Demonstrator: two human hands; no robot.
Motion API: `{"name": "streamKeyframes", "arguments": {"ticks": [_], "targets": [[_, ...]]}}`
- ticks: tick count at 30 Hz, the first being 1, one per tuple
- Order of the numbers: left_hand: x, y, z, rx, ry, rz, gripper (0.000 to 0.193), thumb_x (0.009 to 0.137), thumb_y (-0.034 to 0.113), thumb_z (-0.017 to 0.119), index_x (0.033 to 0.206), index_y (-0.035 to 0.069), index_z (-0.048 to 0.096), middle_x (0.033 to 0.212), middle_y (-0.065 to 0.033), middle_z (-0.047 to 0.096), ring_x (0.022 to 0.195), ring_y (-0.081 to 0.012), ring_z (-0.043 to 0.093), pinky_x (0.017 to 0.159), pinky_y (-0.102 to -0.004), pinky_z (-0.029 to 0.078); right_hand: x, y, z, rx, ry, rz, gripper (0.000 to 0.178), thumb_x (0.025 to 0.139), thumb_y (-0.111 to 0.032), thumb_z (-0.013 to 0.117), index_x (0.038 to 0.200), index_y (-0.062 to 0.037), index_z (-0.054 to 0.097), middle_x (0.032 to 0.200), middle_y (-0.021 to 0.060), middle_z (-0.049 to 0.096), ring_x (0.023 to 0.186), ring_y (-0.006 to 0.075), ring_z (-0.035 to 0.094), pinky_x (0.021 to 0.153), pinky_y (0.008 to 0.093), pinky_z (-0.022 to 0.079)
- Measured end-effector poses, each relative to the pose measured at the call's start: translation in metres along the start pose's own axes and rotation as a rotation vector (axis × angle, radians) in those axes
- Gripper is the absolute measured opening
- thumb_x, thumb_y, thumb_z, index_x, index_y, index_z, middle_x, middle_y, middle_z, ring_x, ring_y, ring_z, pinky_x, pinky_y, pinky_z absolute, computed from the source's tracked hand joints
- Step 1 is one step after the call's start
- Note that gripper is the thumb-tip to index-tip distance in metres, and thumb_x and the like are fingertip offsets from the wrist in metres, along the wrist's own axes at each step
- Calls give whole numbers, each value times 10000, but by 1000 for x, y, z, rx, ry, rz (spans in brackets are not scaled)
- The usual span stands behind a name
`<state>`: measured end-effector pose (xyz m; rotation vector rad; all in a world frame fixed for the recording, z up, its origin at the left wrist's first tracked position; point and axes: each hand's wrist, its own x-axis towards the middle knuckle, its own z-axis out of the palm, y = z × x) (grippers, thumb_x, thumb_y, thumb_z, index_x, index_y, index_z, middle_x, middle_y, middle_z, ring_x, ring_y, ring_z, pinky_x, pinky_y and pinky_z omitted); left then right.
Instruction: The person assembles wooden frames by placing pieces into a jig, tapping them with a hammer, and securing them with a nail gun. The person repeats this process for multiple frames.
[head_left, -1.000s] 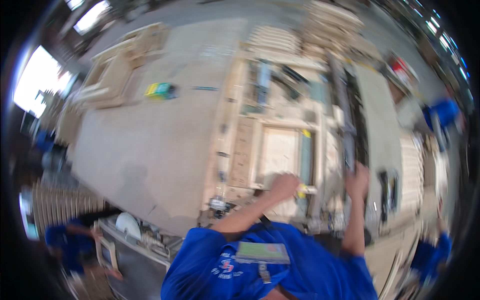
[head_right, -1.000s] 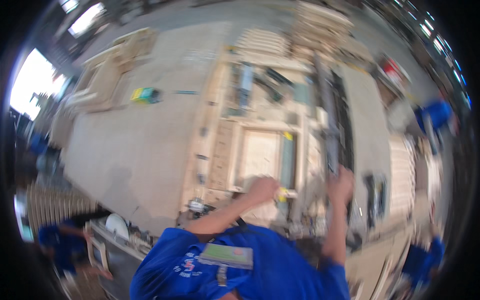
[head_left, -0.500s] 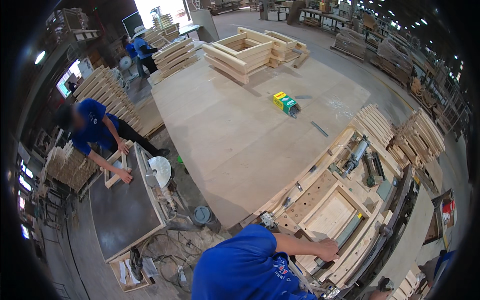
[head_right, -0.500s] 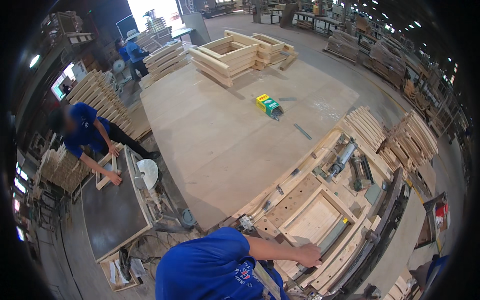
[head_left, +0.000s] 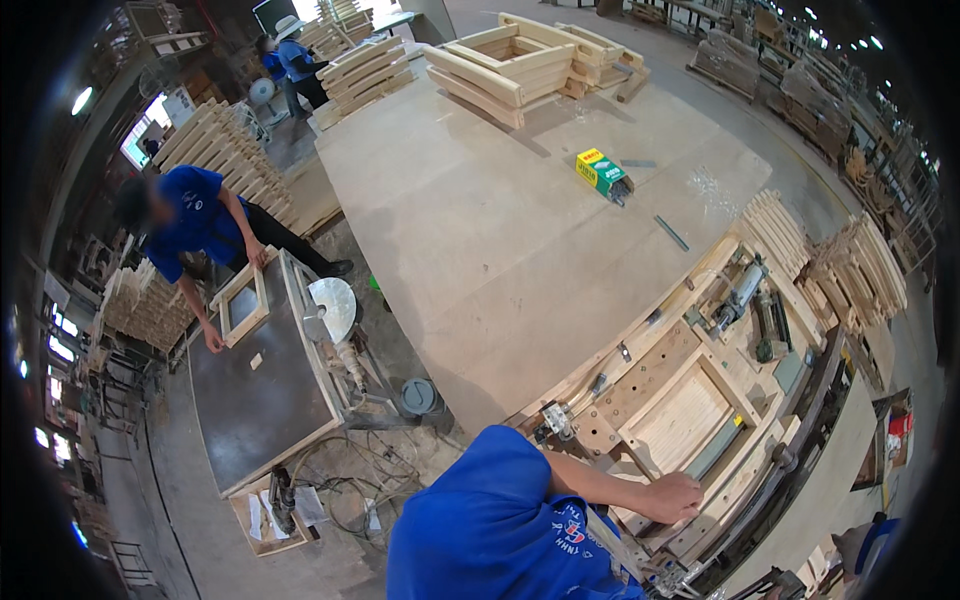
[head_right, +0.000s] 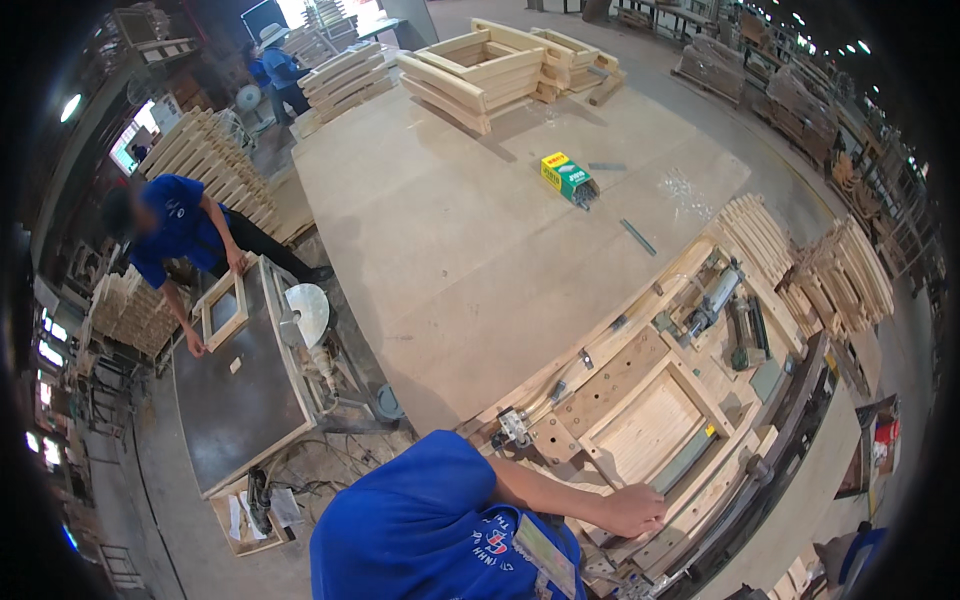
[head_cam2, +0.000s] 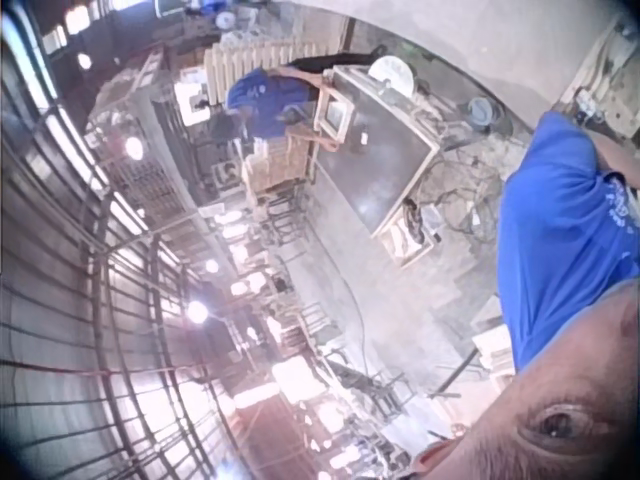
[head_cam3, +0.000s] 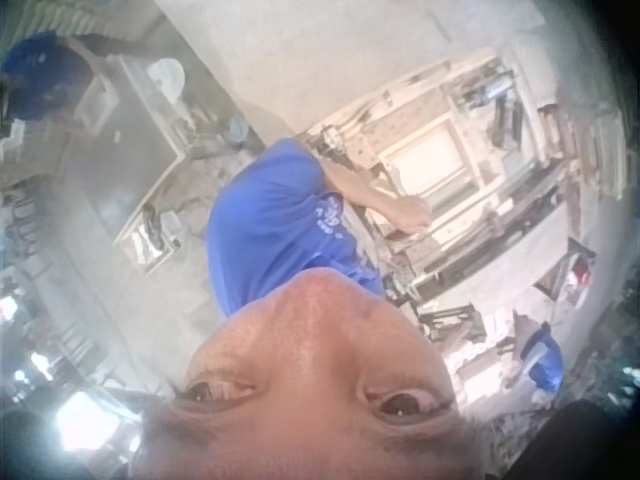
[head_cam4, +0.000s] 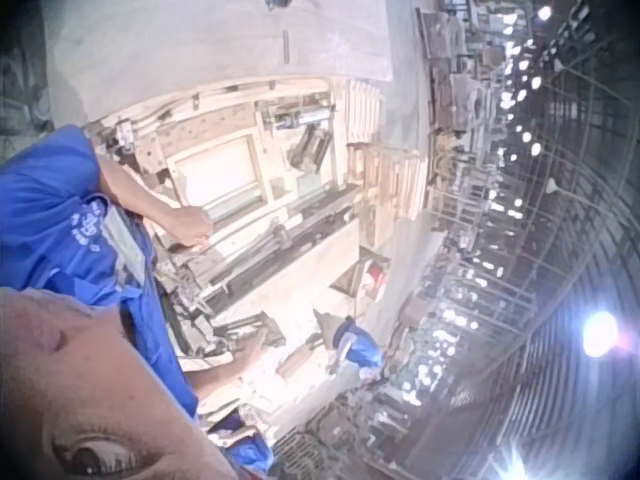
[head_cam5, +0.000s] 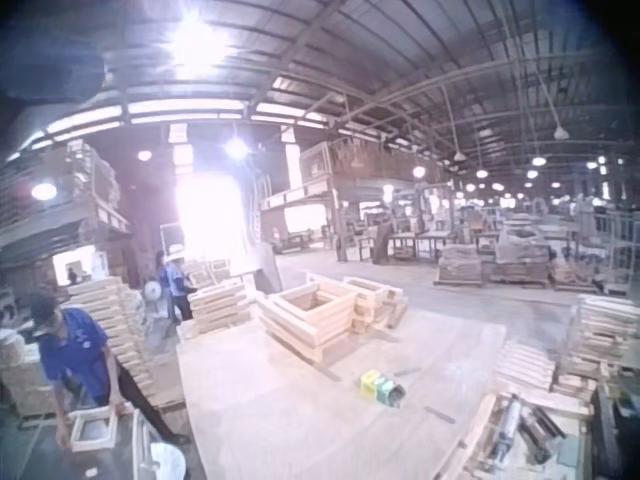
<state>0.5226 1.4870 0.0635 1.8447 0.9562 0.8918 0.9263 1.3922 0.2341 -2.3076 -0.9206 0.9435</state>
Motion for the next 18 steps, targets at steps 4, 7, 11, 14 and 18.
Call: {"name": "streamKeyframes", "arguments": {"ticks": [4,7,11,14,18], "targets": [[-6,7,27,-113,-158,-44,224,918,301,691,891,82,654,859,-176,695,832,-412,691,731,-529,525,-61,-38,56,159,44,51,627,1029,-643,614,1390,-132,567,842,0,533,715,199,472,627,331,450],[-11,22,61,-302,-359,-38,293,967,383,662,999,98,723,889,-190,739,816,-378,736,750,-491,570,-65,16,85,351,-46,162,555,1023,-531,652,1385,-127,533,1003,50,611,790,153,566,649,356,501],[-9,17,53,-517,-493,-350,474,1010,477,708,1088,12,754,878,-184,759,822,-284,731,745,-448,556,-73,-22,186,481,-2,166,278,1057,-287,690,1214,-71,612,900,42,702,546,96,563,455,286,467],[-9,13,43,-263,-519,-388,529,989,502,735,987,-26,724,757,-208,695,683,-321,683,668,-474,520,-75,-36,213,417,-187,-50,220,1071,-157,628,1235,-13,595,984,88,703,516,89,547,437,280,437],[-12,1,50,-239,-535,-483,513,1000,484,705,982,-28,719,769,-220,700,719,-343,691,682,-458,517,-79,-50,230,311,-130,-73,212,1066,-188,643,1181,-14,609,824,52,649,497,103,537,440,293,427]]}}
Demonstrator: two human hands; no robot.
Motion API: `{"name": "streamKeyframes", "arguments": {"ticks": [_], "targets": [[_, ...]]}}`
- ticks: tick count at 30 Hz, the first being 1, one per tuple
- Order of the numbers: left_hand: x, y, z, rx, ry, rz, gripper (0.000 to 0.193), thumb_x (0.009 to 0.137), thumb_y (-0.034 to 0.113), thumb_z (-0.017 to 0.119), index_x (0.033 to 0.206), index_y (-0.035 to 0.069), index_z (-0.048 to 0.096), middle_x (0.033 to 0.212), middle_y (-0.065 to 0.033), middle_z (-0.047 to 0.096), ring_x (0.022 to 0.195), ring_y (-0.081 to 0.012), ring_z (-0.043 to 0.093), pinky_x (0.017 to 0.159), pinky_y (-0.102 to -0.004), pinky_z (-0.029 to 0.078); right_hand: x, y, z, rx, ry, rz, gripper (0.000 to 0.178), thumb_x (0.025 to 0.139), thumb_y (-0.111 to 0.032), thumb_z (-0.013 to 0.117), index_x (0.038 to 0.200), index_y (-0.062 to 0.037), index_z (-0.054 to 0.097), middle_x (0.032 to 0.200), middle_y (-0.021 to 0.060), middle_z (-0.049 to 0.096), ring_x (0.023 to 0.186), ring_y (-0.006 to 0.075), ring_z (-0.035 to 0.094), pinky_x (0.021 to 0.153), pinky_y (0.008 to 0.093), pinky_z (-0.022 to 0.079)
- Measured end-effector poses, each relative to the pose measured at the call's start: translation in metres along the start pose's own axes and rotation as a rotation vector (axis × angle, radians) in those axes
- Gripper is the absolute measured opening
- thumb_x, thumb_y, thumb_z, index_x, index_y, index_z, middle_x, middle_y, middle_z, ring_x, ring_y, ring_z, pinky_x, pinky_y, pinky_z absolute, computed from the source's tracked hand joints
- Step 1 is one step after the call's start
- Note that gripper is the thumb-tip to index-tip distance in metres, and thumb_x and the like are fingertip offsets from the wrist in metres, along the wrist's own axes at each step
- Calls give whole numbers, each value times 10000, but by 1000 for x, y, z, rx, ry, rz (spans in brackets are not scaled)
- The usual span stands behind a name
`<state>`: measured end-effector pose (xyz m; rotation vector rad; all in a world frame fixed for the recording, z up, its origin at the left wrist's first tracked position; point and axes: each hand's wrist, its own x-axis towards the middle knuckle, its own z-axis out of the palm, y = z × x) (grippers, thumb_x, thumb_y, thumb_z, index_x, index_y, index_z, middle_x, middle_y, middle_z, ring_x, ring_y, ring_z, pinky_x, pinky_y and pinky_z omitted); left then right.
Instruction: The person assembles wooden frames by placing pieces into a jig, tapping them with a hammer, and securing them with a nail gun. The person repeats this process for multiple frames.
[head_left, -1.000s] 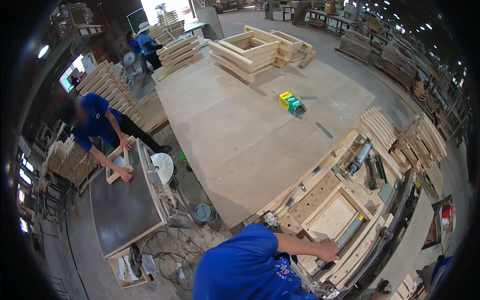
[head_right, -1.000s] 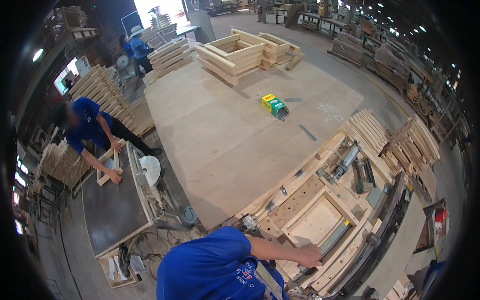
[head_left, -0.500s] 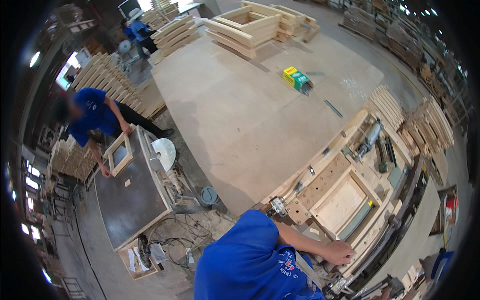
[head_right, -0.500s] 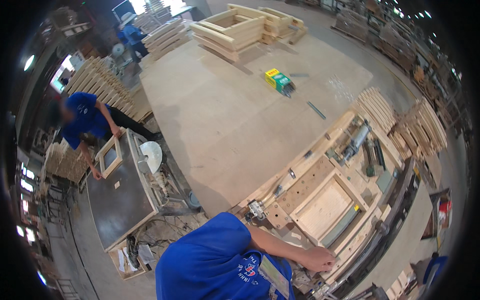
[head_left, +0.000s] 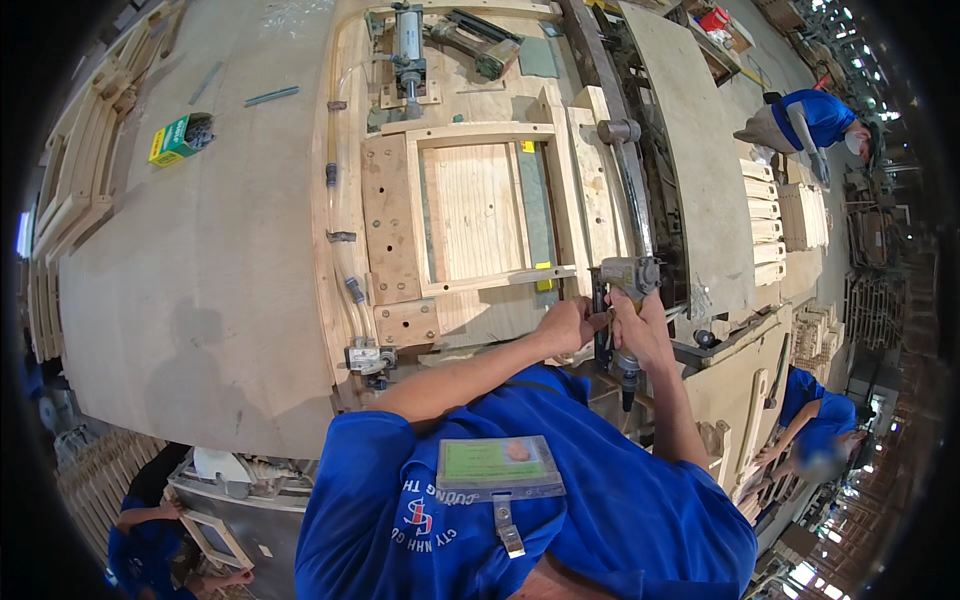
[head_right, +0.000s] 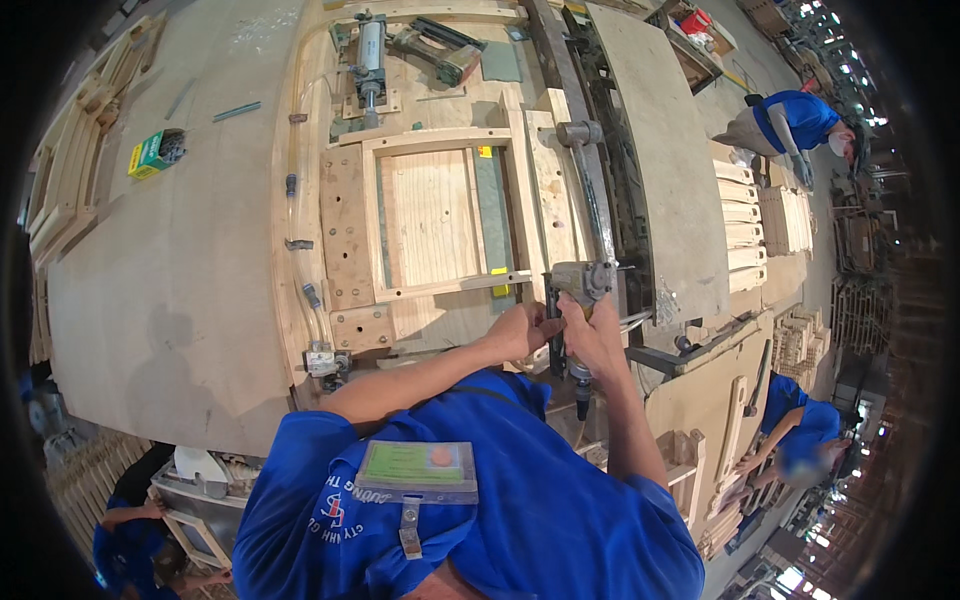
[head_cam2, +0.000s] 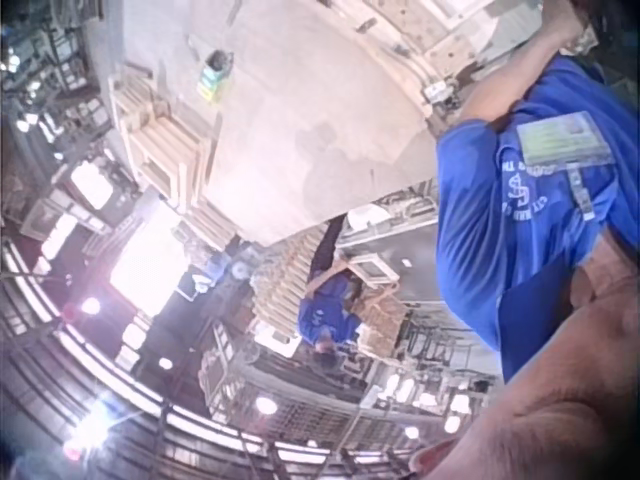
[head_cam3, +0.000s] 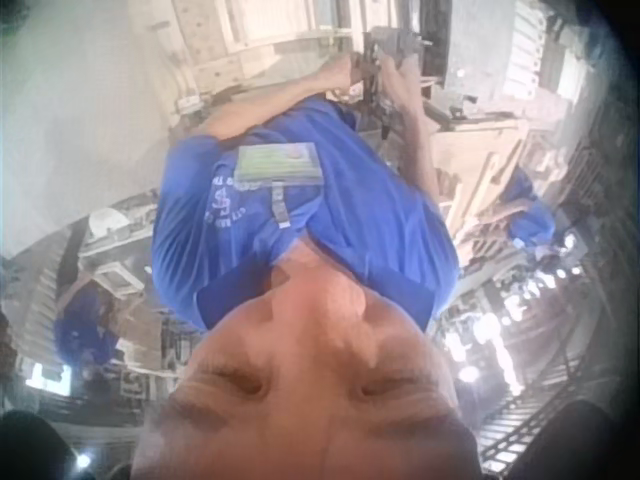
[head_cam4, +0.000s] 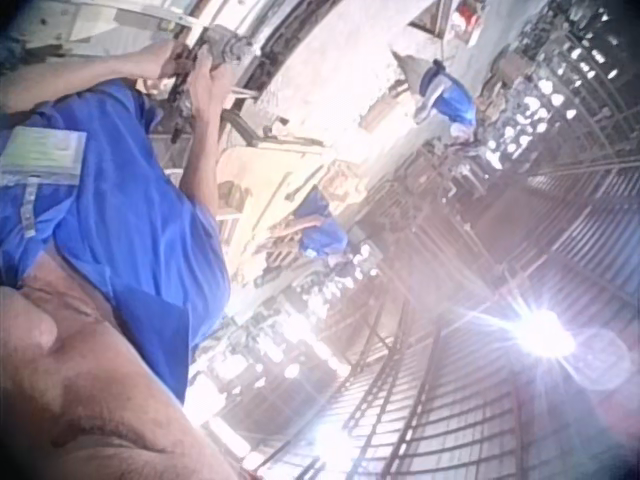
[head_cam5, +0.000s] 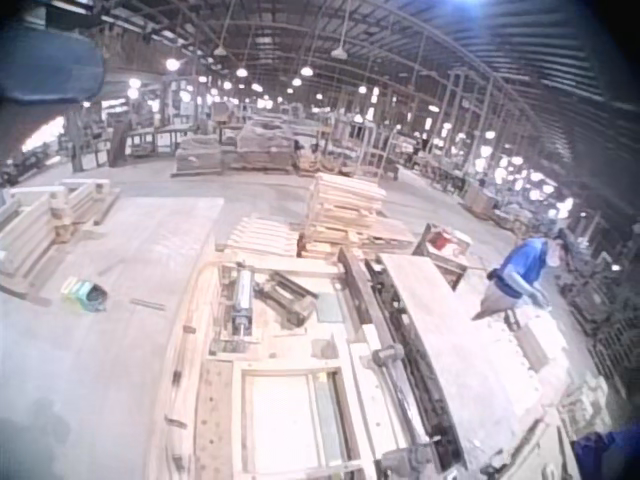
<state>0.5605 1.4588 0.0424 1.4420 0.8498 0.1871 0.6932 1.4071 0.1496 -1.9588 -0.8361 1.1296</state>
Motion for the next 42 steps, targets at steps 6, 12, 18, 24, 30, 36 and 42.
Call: {"name": "streamKeyframes", "arguments": {"ticks": [6,12,18,24,30,36,42], "targets": [[-1,-4,-4,10,-72,-89,457,998,429,676,1001,-25,729,869,-238,738,811,-383,727,739,-488,530,12,16,5,-244,-53,72,297,1050,-233,665,1210,10,606,795,67,668,550,119,587,498,322,494],[-4,-4,-13,51,-78,-136,496,991,449,667,1106,-28,738,1056,-291,752,1043,-461,723,901,-534,559,13,17,19,-362,-21,49,402,1044,-245,648,1338,21,582,1073,205,745,951,300,732,851,429,573],[-1,-12,-13,44,-92,-137,494,993,423,645,1138,-44,716,1089,-315,739,1064,-479,712,919,-546,556,15,16,25,-455,-11,47,427,1039,-239,640,1359,35,570,1182,281,740,1148,445,715,996,476,539],[-6,-9,-18,59,-100,-124,479,991,414,638,1107,-43,723,1072,-314,739,1058,-482,709,920,-559,552,11,18,29,-406,11,48,419,1031,-204,653,1345,59,563,1174,285,741,1122,422,727,971,456,550],[-4,-3,-19,-15,-20,-90,471,989,449,661,1048,-14,724,924,-288,735,923,-460,725,809,-527,544,16,-1,24,-301,11,-32,302,1056,-186,637,1265,29,603,963,137,727,844,261,711,764,399,566],[43,27,-58,-44,254,-42,430,985,417,681,975,-12,711,851,-252,736,837,-428,734,763,-514,542,85,-59,28,-51,-44,-94,214,1053,-183,642,1171,-19,572,834,28,599,518,82,518,450,287,411],[124,31,-109,-95,586,30,383,1001,386,677,929,21,768,763,-207,740,755,-383,743,709,-481,560,189,-106,57,-69,-6,-184,301,1015,-249,683,1156,-19,550,872,64,633,511,128,552,461,326,453]]}}
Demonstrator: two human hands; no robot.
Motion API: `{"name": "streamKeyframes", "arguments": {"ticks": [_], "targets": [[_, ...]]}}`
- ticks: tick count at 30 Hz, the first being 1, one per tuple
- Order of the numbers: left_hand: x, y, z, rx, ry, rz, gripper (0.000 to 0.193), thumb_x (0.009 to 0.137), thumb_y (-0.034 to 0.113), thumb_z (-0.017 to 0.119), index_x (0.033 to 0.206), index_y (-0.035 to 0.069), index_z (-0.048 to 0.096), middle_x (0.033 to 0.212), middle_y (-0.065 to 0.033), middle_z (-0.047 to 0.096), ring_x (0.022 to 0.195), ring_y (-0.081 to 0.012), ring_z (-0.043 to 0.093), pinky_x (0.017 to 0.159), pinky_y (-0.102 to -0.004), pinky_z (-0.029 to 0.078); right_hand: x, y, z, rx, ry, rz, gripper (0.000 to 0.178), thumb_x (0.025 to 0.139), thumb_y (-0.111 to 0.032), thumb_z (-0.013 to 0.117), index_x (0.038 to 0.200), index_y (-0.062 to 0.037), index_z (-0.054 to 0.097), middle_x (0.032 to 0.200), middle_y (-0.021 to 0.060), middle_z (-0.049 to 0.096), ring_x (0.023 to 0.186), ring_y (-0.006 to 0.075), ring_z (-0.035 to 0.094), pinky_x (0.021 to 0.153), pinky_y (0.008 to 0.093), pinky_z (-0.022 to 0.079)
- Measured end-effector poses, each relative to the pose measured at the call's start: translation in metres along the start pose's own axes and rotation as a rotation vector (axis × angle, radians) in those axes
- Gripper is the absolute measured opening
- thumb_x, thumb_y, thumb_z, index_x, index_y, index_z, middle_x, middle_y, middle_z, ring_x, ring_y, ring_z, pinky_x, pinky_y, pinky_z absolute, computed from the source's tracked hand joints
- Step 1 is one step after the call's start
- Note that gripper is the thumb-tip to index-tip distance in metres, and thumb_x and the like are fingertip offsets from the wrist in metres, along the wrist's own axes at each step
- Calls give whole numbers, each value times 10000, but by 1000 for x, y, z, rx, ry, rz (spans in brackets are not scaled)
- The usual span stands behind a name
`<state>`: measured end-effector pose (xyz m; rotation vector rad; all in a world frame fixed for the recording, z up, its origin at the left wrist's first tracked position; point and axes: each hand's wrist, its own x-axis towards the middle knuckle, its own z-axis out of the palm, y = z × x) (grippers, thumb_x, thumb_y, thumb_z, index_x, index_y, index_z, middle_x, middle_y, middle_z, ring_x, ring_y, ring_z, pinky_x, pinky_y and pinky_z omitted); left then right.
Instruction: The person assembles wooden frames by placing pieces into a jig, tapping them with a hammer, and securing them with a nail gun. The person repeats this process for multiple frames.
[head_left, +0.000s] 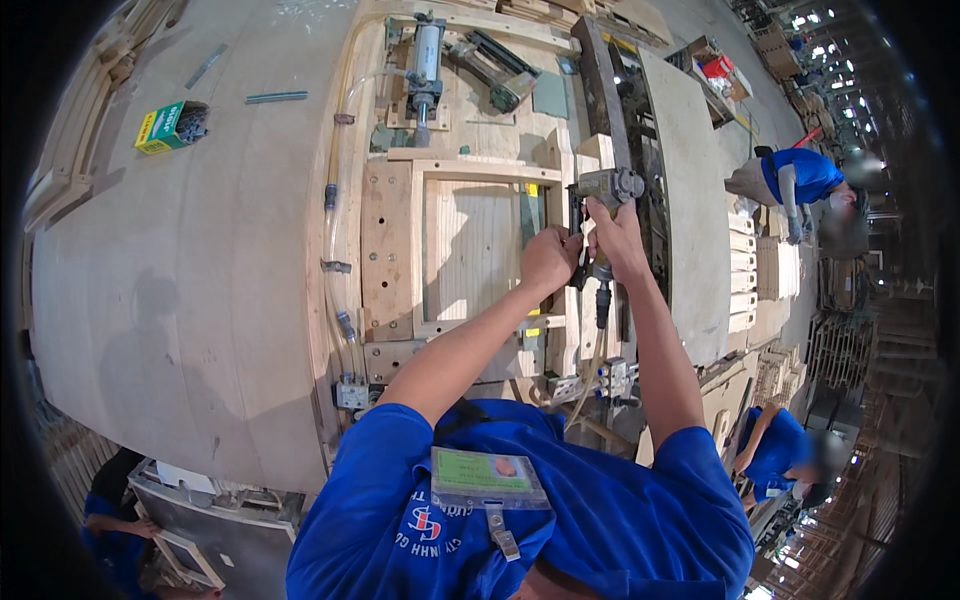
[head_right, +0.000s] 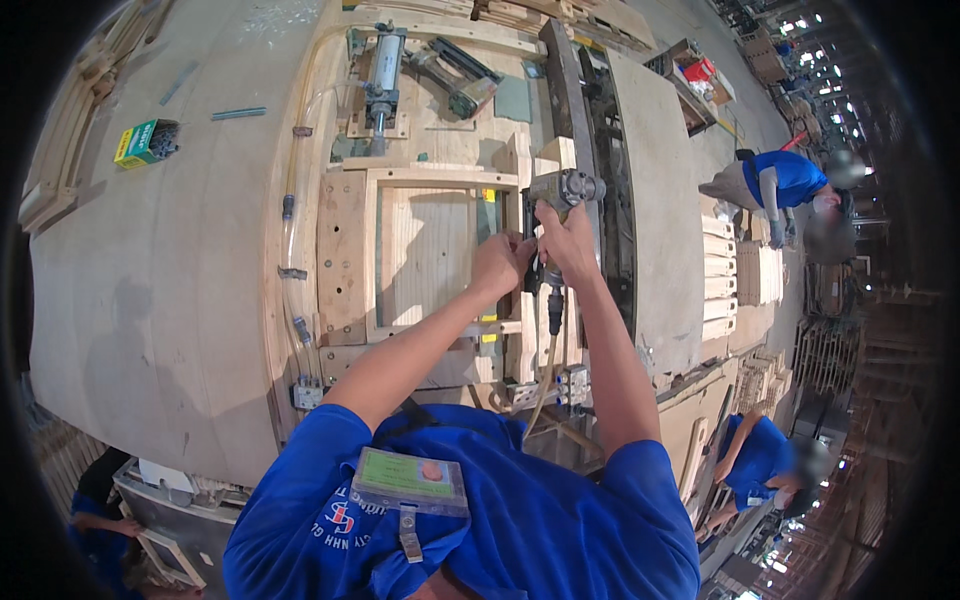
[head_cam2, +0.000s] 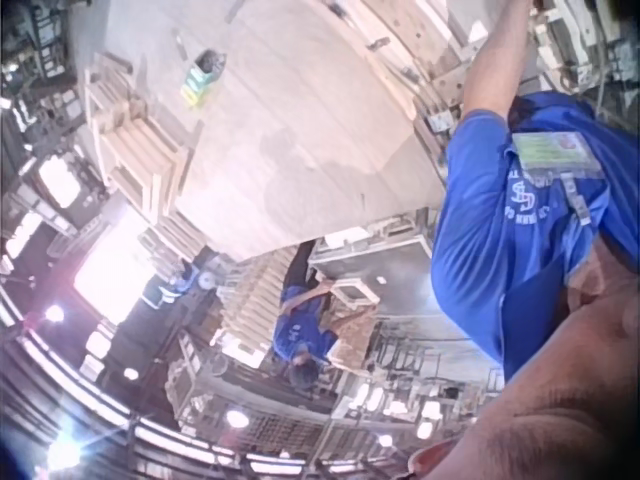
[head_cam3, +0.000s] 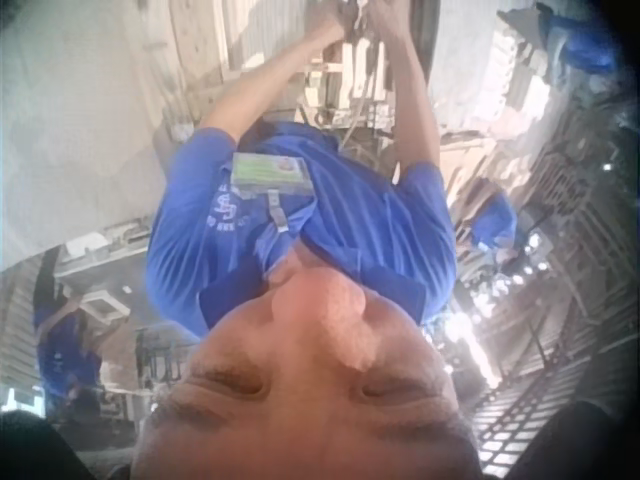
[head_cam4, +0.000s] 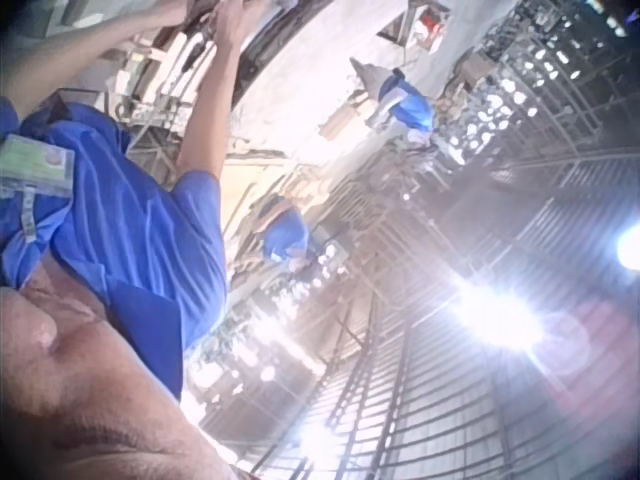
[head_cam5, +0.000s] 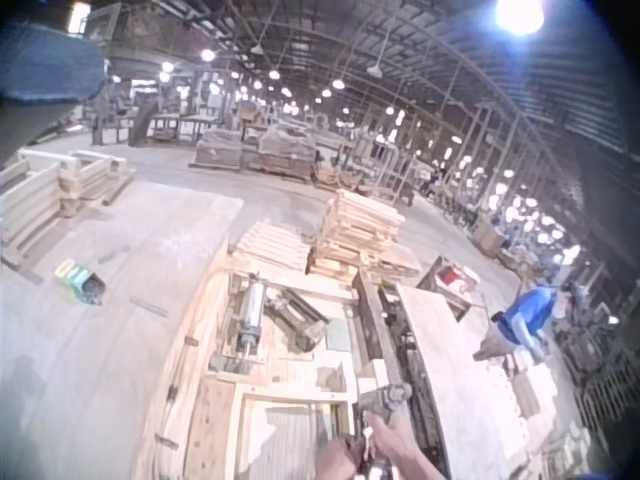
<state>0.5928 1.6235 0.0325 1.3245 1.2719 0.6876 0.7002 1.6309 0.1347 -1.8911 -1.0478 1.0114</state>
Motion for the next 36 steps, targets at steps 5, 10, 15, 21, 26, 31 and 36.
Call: {"name": "streamKeyframes", "arguments": {"ticks": [5,10,15,21,26,31,36], "targets": [[25,9,-6,2,-24,-109,362,992,384,698,958,34,784,860,-211,769,852,-388,761,773,-474,575,33,-4,9,-59,22,67,297,1019,-271,683,1088,-9,562,884,77,645,512,139,556,469,333,466],[26,9,-11,-32,-24,-123,330,966,360,705,972,42,793,945,-261,765,942,-453,745,840,-520,581,36,1,11,-78,-4,29,311,1022,-271,693,1103,-4,554,951,90,655,510,140,561,460,333,473],[25,12,-13,-34,-76,-118,363,974,394,711,1022,42,789,968,-233,778,955,-411,756,847,-488,585,38,3,8,-172,-10,30,308,1034,-266,694,1118,-4,554,954,85,652,511,126,557,452,322,463],[31,14,-18,-123,85,-121,340,963,374,727,983,35,749,917,-213,772,897,-389,758,790,-469,579,43,-30,13,-120,-154,-71,210,1041,-164,711,1126,-7,600,904,50,677,563,106,595,479,292,492],[11,17,-50,-315,294,-97,259,984,271,686,982,14,710,893,-211,760,867,-408,740,781,-489,563,50,-46,40,-376,-379,-306,317,999,-195,781,1195,17,648,880,64,722,705,86,629,602,274,503],[24,-6,-85,-375,514,-133,229,997,213,631,1050,4,706,945,-229,767,921,-435,742,805,-493,562,64,-81,104,-647,-594,-575,376,928,-200,819,1209,17,695,1033,198,775,914,274,735,862,395,571],[37,-14,-102,-354,540,-232,263,1003,152,550,1151,-6,700,1050,-300,744,1037,-496,706,860,-525,543,68,-100,137,-614,-747,-662,359,925,-206,819,1194,8,714,1035,196,772,908,312,712,882,408,560]]}}
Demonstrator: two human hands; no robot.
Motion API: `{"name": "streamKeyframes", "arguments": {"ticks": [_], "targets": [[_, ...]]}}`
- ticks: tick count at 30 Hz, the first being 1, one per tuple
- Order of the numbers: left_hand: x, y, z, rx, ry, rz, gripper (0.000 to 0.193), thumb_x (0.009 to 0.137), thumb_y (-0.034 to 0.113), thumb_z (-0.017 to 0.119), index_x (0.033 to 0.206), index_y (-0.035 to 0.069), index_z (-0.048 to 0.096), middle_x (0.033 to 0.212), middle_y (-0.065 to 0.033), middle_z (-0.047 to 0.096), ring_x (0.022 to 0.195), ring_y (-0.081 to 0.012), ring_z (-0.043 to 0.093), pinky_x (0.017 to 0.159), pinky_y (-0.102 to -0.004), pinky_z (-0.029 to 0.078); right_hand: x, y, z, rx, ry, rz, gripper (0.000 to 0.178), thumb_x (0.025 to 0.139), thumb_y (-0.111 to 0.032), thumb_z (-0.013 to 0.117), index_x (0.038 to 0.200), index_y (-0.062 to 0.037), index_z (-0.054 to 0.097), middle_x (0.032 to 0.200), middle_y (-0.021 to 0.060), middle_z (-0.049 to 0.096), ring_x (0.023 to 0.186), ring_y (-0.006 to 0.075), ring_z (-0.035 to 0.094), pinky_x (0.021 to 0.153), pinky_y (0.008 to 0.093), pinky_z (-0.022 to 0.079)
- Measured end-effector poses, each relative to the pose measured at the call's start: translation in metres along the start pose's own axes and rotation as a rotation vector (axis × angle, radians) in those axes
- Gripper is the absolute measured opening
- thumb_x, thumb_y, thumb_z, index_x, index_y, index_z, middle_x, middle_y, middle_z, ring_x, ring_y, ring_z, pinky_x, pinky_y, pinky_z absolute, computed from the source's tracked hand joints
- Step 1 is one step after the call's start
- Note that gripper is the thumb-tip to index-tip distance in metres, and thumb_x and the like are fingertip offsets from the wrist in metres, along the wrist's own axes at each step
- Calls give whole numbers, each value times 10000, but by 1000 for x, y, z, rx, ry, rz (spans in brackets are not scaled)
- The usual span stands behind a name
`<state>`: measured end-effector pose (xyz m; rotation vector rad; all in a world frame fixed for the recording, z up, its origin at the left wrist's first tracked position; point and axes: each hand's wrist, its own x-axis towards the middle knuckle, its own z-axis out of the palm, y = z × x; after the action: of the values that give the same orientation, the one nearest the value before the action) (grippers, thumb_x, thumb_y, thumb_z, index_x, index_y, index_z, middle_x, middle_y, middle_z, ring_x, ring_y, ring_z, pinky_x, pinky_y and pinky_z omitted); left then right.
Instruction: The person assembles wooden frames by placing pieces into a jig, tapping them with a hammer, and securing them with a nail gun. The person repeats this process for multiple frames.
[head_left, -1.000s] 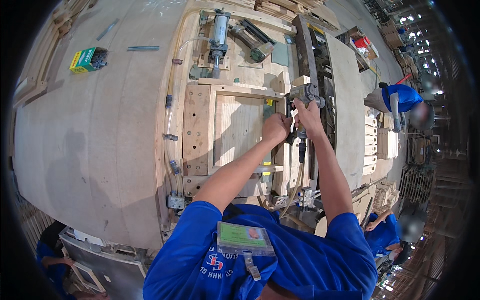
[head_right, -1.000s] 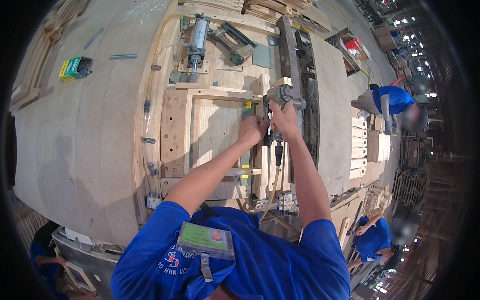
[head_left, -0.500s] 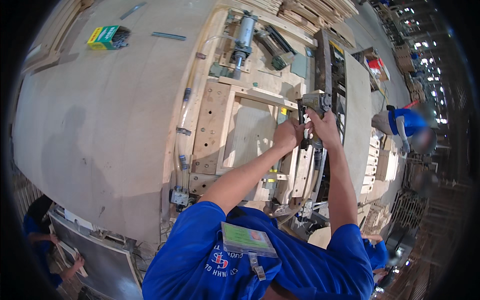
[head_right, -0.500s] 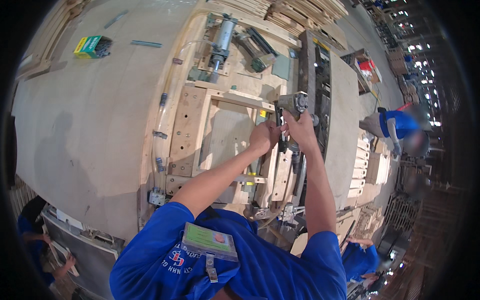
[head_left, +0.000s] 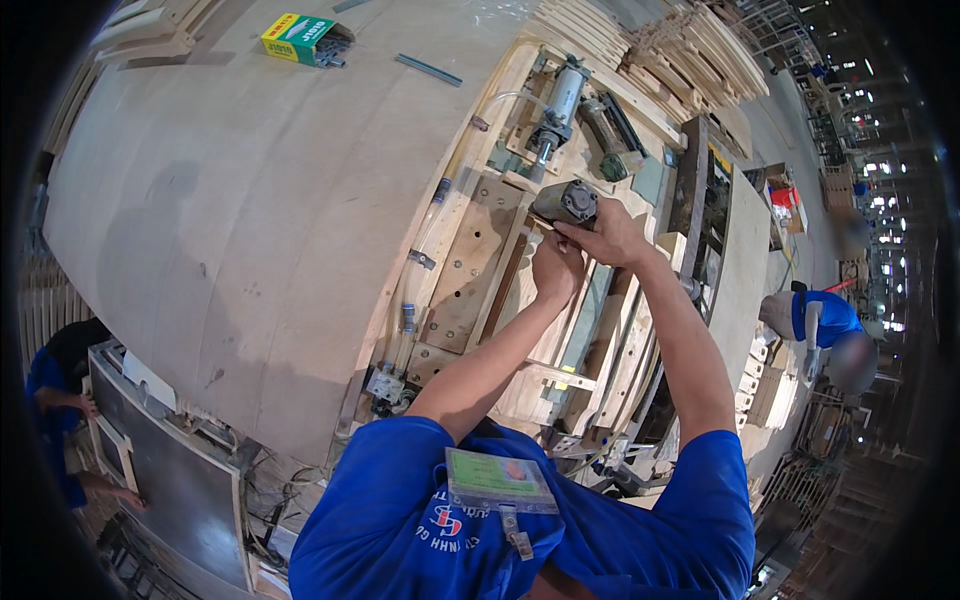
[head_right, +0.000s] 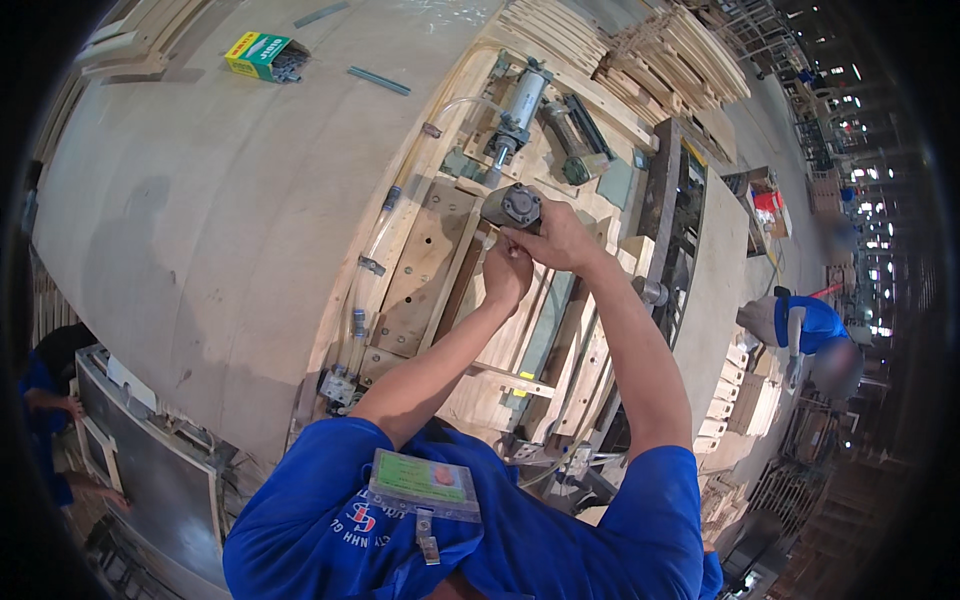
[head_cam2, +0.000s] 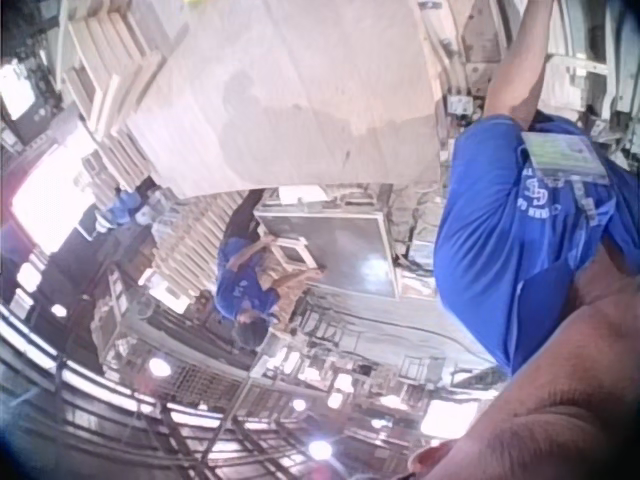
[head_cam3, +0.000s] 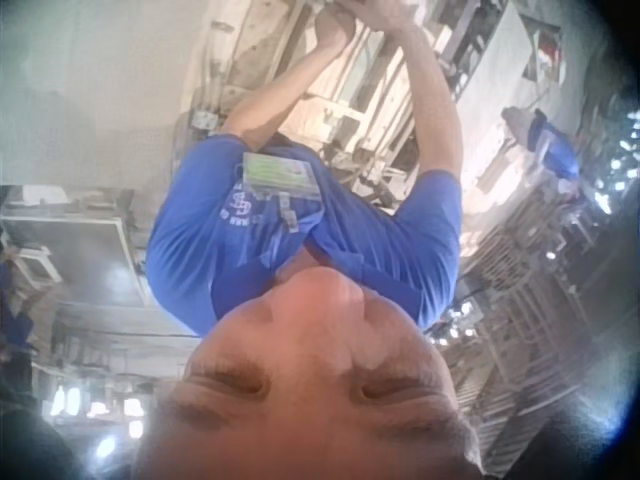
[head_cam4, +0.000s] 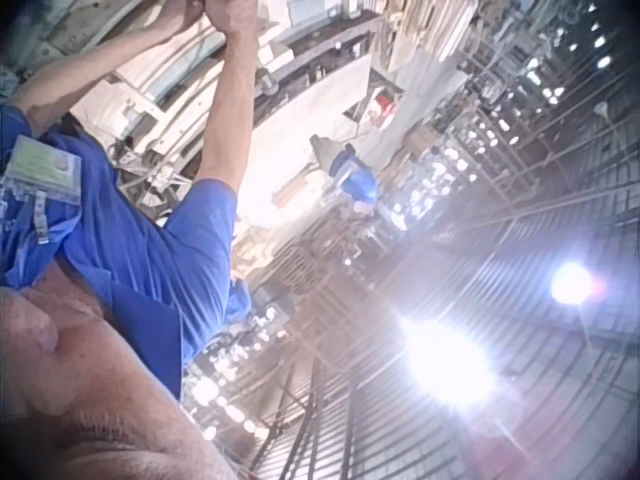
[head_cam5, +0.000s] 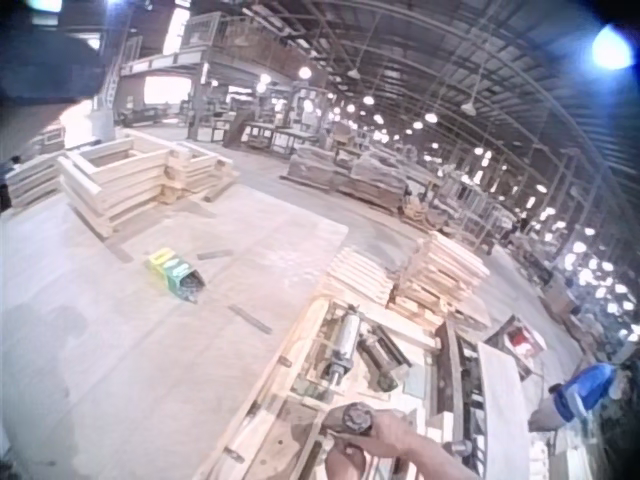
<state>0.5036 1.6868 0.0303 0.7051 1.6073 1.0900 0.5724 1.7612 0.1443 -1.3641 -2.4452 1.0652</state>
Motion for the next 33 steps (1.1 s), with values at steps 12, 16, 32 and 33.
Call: {"name": "streamKeyframes", "arguments": {"ticks": [12,16,32,33], "targets": [[12,-12,1,-80,15,44,283,1008,277,658,1071,20,756,1047,-239,776,1017,-439,739,866,-496,564,24,16,2,-83,-140,72,419,932,-180,800,1292,-23,654,1098,196,769,1006,333,719,948,420,552],[14,-7,-6,-63,-29,8,306,1017,302,644,1063,22,760,1044,-242,775,1024,-445,737,864,-506,562,23,9,5,-129,-76,82,485,923,-226,812,1324,-32,618,1116,222,764,1047,388,728,968,439,551],[-142,-67,-73,-325,-378,-370,218,992,52,547,1049,-78,713,860,-159,764,755,-211,763,632,-383,566,-117,-60,66,123,-278,29,488,927,-177,836,1326,-44,587,1091,185,766,982,313,745,891,421,570],[-151,-78,-78,-380,-359,-393,233,994,82,573,1053,-95,713,879,-186,776,772,-244,783,664,-408,582,-119,-67,73,148,-313,46,482,930,-172,831,1326,-44,587,1091,187,766,987,316,745,892,422,569]]}}
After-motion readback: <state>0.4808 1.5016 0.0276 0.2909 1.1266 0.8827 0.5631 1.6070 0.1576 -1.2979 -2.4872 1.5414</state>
